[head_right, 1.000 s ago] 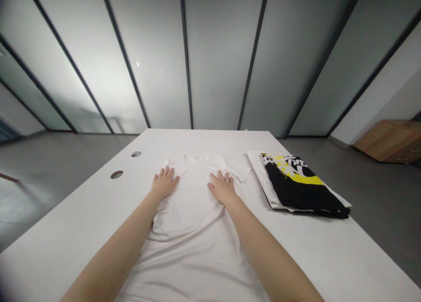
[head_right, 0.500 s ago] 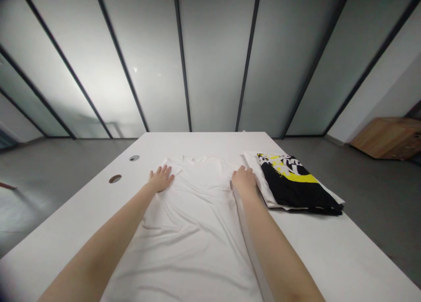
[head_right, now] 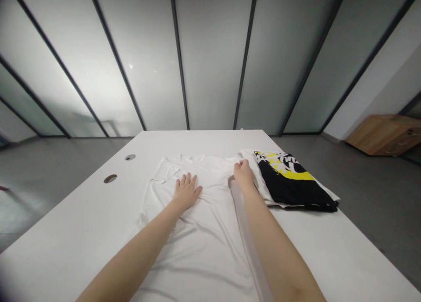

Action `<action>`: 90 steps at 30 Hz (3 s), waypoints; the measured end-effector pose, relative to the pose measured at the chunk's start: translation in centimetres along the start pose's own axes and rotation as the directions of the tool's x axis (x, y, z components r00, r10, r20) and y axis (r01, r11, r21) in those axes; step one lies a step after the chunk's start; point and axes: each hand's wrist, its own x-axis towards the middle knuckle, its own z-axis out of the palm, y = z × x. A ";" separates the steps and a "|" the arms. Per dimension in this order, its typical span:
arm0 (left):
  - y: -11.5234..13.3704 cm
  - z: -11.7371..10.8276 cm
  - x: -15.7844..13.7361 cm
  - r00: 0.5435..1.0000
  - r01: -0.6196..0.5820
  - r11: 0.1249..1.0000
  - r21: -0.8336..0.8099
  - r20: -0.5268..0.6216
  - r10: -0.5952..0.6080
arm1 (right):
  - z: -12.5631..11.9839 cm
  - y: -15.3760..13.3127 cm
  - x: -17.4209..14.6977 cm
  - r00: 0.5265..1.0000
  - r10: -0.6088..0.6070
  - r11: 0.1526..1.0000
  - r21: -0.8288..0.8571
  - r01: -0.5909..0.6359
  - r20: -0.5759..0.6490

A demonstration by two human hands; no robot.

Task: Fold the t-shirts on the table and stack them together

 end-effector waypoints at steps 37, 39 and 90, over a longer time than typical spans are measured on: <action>-3.1 0.8 7.7 0.919 0.050 0.943 -0.330 -0.355 -0.173 | 8.5 -4.1 -0.2 0.913 -0.407 0.907 -0.120 0.404 -0.006; -5.2 0.2 7.6 0.862 -0.019 0.897 -0.441 -0.462 -0.209 | 7.9 -3.4 -0.1 0.891 -0.453 0.890 -0.058 0.451 -0.026; -6.6 -0.1 3.8 0.999 0.032 0.999 -0.016 -0.013 -0.032 | 8.1 -5.0 -3.0 0.864 -0.349 0.814 -0.339 0.472 0.364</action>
